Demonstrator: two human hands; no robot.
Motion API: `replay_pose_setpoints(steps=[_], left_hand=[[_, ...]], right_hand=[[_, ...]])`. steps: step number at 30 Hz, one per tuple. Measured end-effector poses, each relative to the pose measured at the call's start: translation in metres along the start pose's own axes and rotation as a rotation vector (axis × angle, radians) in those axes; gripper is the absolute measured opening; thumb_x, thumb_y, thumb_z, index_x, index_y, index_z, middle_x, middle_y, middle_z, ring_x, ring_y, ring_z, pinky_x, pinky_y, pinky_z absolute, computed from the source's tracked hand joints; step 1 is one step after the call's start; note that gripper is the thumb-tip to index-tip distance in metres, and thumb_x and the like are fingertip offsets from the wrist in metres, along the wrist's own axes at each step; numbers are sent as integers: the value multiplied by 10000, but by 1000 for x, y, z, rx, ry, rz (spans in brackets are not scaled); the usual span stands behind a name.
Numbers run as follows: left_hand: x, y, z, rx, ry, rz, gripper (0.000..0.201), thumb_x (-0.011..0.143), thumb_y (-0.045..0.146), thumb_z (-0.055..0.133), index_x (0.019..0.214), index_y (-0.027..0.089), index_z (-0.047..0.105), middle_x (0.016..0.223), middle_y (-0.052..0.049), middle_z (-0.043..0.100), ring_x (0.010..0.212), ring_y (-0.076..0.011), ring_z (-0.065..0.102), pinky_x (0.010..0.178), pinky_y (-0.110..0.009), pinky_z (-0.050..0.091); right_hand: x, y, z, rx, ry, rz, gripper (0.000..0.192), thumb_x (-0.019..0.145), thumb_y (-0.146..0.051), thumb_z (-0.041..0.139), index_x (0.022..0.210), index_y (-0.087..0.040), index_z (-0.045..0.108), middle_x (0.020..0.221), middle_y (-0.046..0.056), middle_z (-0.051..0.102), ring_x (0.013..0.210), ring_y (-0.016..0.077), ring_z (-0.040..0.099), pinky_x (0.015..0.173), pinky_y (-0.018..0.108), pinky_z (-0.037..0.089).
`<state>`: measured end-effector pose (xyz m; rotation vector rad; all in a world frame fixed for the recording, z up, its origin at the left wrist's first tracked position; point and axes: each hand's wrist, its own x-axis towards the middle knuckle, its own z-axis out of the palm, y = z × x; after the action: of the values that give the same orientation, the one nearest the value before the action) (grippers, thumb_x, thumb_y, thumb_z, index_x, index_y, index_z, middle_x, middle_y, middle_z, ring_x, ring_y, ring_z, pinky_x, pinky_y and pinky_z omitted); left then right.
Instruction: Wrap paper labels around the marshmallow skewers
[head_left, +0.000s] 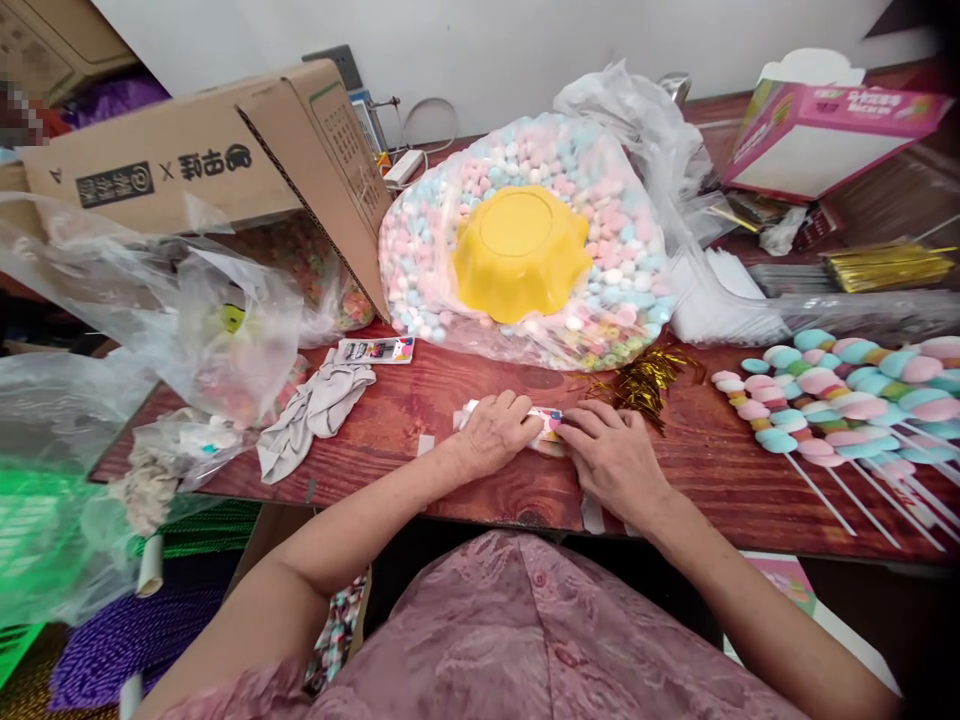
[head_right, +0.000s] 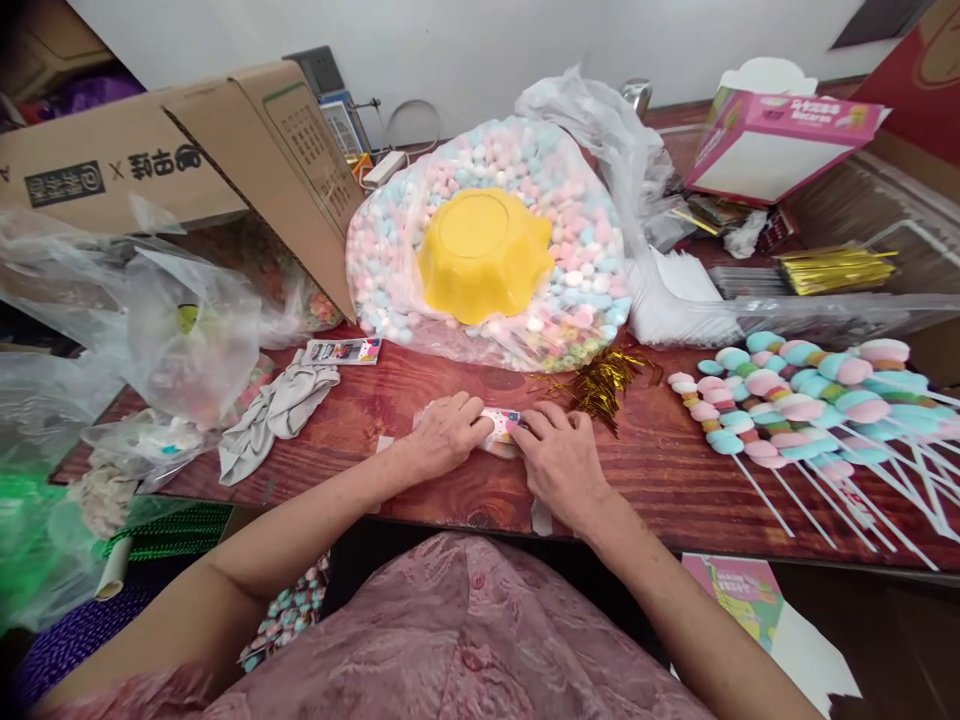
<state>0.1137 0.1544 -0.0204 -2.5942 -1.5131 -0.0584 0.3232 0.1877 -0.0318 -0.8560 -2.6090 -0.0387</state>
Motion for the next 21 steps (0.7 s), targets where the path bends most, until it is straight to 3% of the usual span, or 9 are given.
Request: replay_pose_setpoints(steps=[5,10,14,17,21], left_hand=[[-6,5,-3,-164,-111,-165,244,829,79,487,1038,171,576,1042,-103,560,957,-251,508,758,-358,451],[-11,-1,-24,-341,-286,-136,324,776,206,625,1093,179,566,1085,-98,533,996,-263,500,858,-398,471],[-22,-1,-27,-397,-194,-195,629,736,369,743,1284,170,507,1219,-125,501,1126,-300,445,977,-446,436],[-27,1,-26,-393,-146,-275,816,714,387,775,1403,142,411,1385,-168,433,1224,-344,376,1027,-500,391],[-28,0,-22,-506,-200,-250,565,817,256,662,1344,173,478,1330,-121,544,1184,-300,438,1024,-490,384]], right_hand=[[-26,-3,0,27,-49,164,261,895,-175,552,1116,-212,685,1203,73,676,1135,254,541,854,390,381],[-37,-7,7,100,-5,249,275,913,-151,490,1112,-184,677,1184,89,681,1046,251,604,824,395,453],[-42,2,15,271,166,269,283,924,-139,442,1104,-153,660,1119,118,692,1015,226,644,866,362,519],[-39,6,18,365,162,312,296,925,-157,438,1138,-155,644,1062,116,705,946,225,674,822,361,549],[-27,-4,18,474,71,334,386,906,-164,434,1254,-169,599,1117,120,708,981,239,683,845,391,559]])
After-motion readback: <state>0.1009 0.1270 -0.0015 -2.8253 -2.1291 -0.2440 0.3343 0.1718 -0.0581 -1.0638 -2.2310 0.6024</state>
